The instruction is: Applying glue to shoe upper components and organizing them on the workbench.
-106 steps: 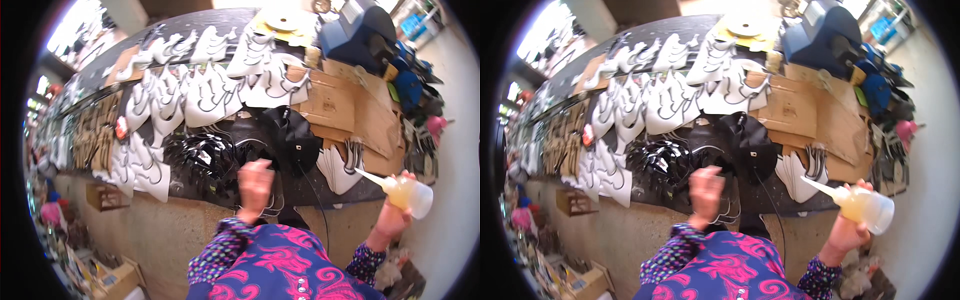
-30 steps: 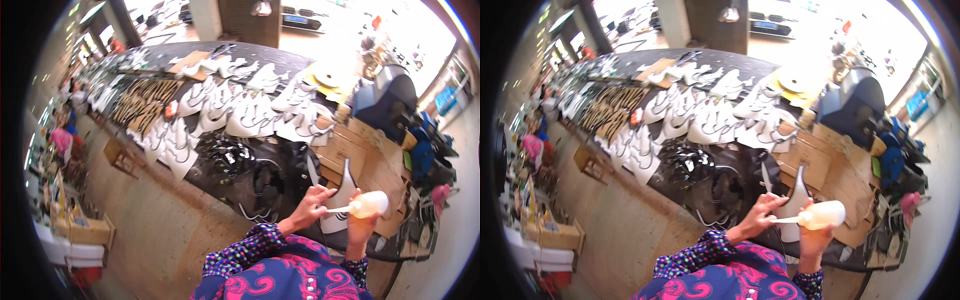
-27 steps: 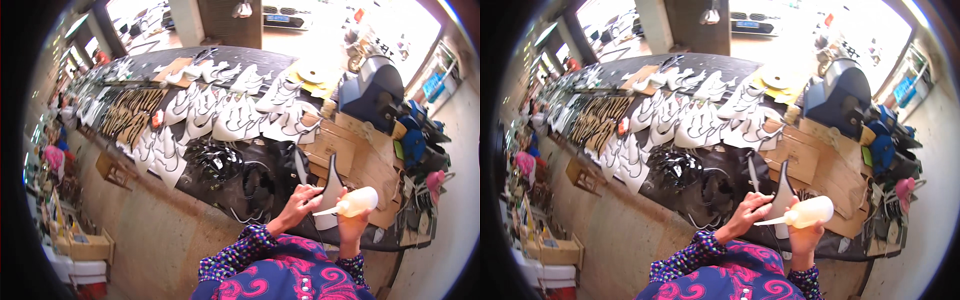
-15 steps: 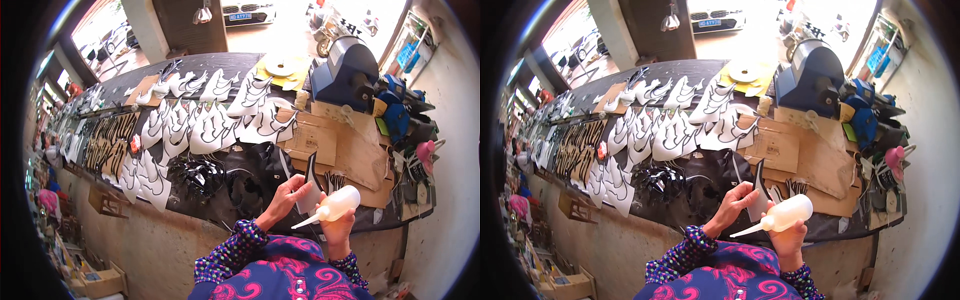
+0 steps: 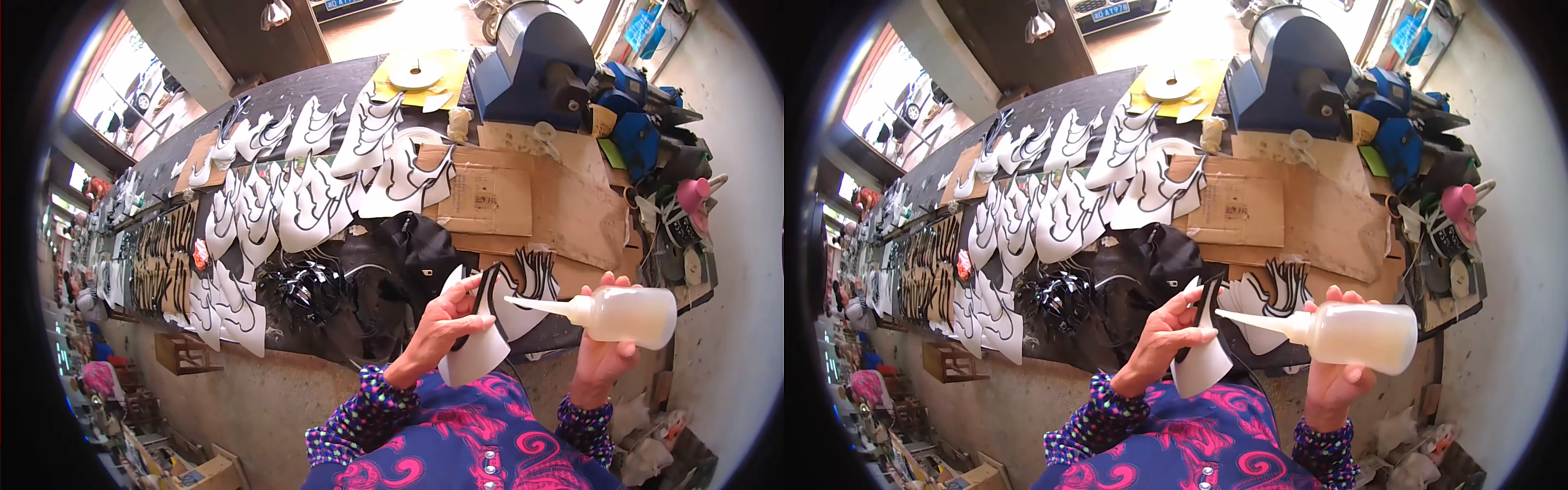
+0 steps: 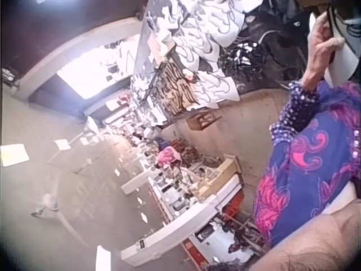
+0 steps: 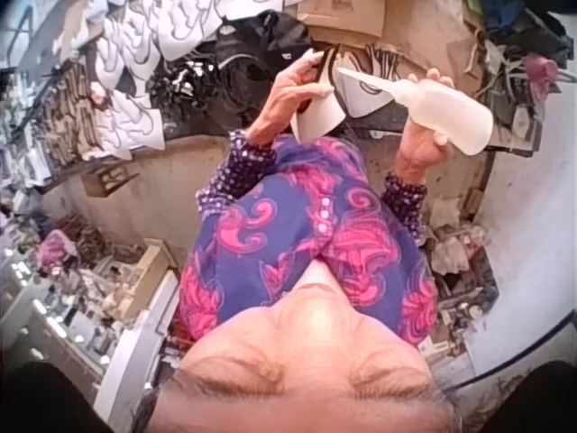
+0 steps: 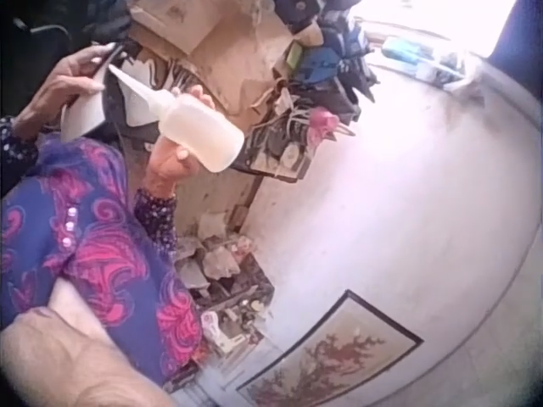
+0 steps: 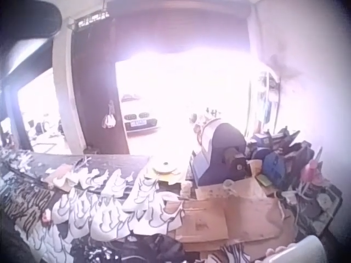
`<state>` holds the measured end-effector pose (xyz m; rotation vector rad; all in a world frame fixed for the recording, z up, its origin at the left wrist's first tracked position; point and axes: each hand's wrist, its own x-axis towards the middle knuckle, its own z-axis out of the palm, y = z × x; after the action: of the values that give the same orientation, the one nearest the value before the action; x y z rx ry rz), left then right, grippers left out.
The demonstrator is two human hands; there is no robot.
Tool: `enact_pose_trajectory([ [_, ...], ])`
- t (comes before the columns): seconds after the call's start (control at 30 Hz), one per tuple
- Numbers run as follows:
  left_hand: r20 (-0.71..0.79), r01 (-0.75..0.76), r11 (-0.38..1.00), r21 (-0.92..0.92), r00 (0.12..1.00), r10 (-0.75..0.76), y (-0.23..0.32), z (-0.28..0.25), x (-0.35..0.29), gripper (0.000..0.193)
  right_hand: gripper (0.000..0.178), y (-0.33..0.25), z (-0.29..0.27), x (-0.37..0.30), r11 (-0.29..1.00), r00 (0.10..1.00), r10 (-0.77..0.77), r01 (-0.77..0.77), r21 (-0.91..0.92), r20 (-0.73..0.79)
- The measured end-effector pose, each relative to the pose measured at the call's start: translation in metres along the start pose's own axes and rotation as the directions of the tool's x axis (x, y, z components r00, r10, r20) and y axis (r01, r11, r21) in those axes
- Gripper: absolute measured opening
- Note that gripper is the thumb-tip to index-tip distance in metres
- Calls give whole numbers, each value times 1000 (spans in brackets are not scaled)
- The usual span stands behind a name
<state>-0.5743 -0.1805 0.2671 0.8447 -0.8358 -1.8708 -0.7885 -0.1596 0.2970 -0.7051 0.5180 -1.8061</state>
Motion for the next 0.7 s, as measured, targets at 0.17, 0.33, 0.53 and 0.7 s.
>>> enact_pose_trajectory([
  [0.17, -18, 154, 981, -119, 987, -158, 7, 14, 4, 60, 76, -7, -1, 11, 904, 981, -141, 184, -386, 137],
  [0.33, -6, 232, 958, -168, 972, -236, 6, 20, 10, 63, 77, -7, -4, 16, 910, 991, -94, 125, -396, 97],
  [0.53, -32, 264, 950, -164, 962, -273, 10, 27, 14, 62, 79, -3, -15, 22, 922, 983, -92, 145, -359, 159],
  [0.7, -1, 277, 936, -218, 959, -284, 11, 27, 12, 64, 78, -3, -13, 23, 862, 981, -140, 187, -470, 134],
])
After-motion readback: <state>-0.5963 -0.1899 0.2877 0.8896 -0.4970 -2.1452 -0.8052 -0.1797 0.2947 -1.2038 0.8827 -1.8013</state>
